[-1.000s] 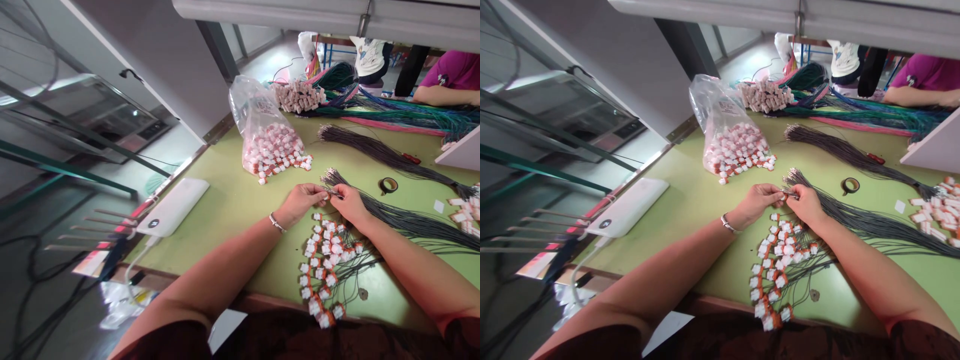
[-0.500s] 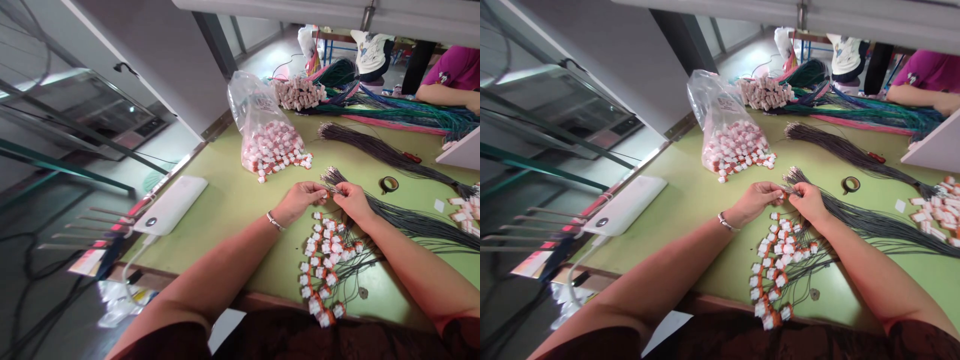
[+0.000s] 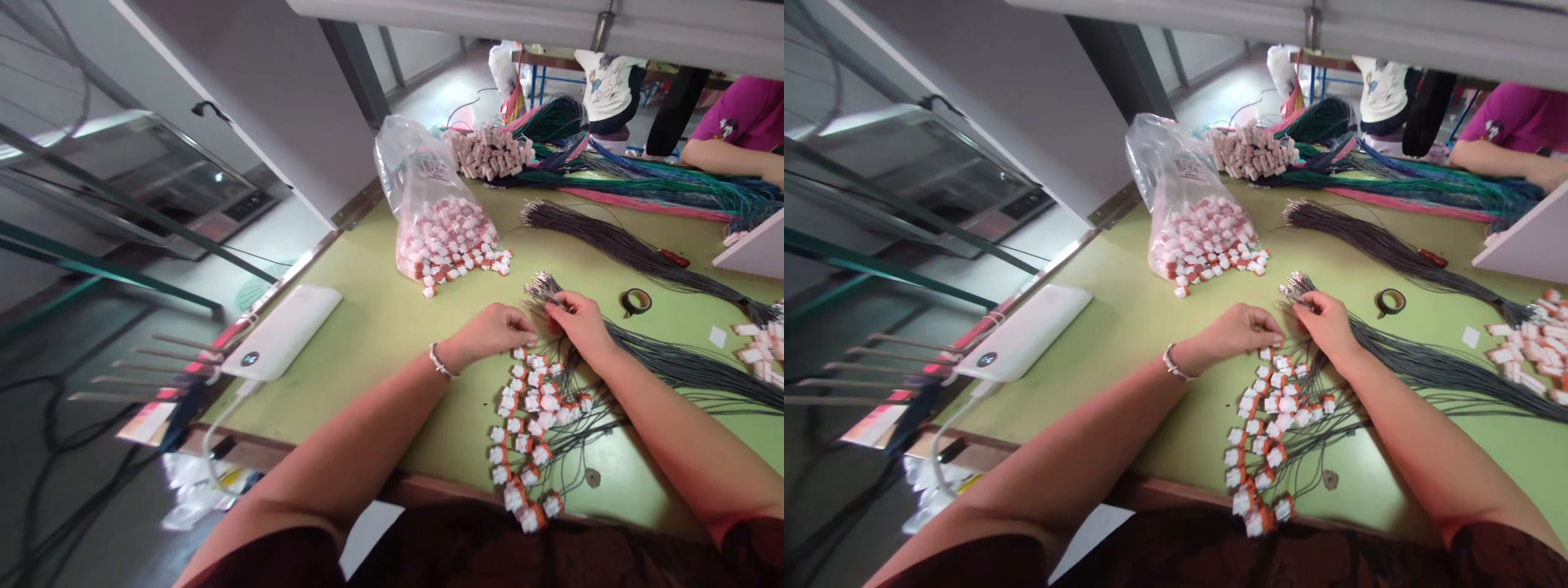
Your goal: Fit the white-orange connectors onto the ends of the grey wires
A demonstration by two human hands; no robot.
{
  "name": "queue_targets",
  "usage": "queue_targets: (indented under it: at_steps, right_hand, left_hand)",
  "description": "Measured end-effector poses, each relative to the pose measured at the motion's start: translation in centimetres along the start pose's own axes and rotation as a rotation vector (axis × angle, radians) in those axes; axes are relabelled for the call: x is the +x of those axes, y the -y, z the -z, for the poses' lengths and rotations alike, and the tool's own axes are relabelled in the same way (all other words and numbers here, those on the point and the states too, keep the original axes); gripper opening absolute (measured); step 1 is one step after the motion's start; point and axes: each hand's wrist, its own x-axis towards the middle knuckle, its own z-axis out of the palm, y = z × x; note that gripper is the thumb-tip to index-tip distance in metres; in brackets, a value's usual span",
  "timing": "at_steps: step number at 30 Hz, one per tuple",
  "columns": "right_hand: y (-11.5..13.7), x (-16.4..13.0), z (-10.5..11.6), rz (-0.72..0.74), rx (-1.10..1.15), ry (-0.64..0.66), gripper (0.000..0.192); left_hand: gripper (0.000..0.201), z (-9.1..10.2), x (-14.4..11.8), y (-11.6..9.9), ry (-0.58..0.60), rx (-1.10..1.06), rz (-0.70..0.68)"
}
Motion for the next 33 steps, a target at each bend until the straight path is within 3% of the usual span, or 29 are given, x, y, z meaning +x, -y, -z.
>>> queue_targets:
  at_steps: [2,5,7,10,11,16,20,23,24,26,27,30,33]
  right_hand:
    - [-0.1,0.3,0.1,-0.015,-0.041,-0.026,0.023]
    - [-0.4,0.7,0.1,0.075,-0.306,-0.045,0.02]
    - [-0.4,0.9,-0.1,0.146,-0.496,-0.03,0.017]
    - [-0.1,0.9,-0.6,0.192,-0.727,0.006,0.02]
    - [0.0,0.9,-0.7,0.203,-0.785,0.015,0.021]
    - [0.2,0.2,-1.2,0.245,-0.937,0.035,0.021]
    - [-0.2,0.1,-1.1,0.28,-0.887,0.073,0.021]
    - [-0.6,0.4,-0.9,0.293,-0.686,0.078,0.02]
    - [-0.7,0.4,-0.8,0.272,-0.596,0.076,0.021]
    - [-0.7,0.4,-0.7,0.204,-0.428,0.075,0.021]
    - [-0.5,0.4,-0.7,0.169,-0.36,0.074,0.021]
    - [0.1,0.2,-0.7,0.124,-0.204,0.049,0.019]
    - [0.6,0.1,-0.6,0.097,-0.117,0.021,0.018]
  left_hand:
    - [0.01,0.2,-0.6,-0.6,0.111,0.15,-0.055]
    - [0.013,0.6,-0.9,-0.6,0.217,0.2,-0.101]
    - [0.019,1.0,-0.4,-0.1,0.072,0.212,-0.074]
    - [0.014,1.6,0.9,1.0,-0.362,0.322,-0.107]
    - [0.012,1.6,1.4,1.3,-0.421,0.395,-0.143]
    - [0.018,0.6,2.6,1.6,-0.337,0.73,-0.163]
    - [0.015,0.8,2.0,1.3,-0.268,0.737,-0.198]
    - [0.009,3.3,0.6,0.4,-0.272,0.713,-0.234]
    - [0.012,4.5,-0.1,0.0,-0.359,0.715,-0.217]
    - [0.011,7.3,-1.3,-0.7,-0.608,0.794,-0.061]
    - [0.011,8.6,-1.9,-0.9,-0.669,0.86,0.048]
    - [0.009,11.1,-2.8,-0.9,-0.655,1.025,0.284]
    - [0.01,11.3,-2.5,-0.3,-0.558,1.113,0.344]
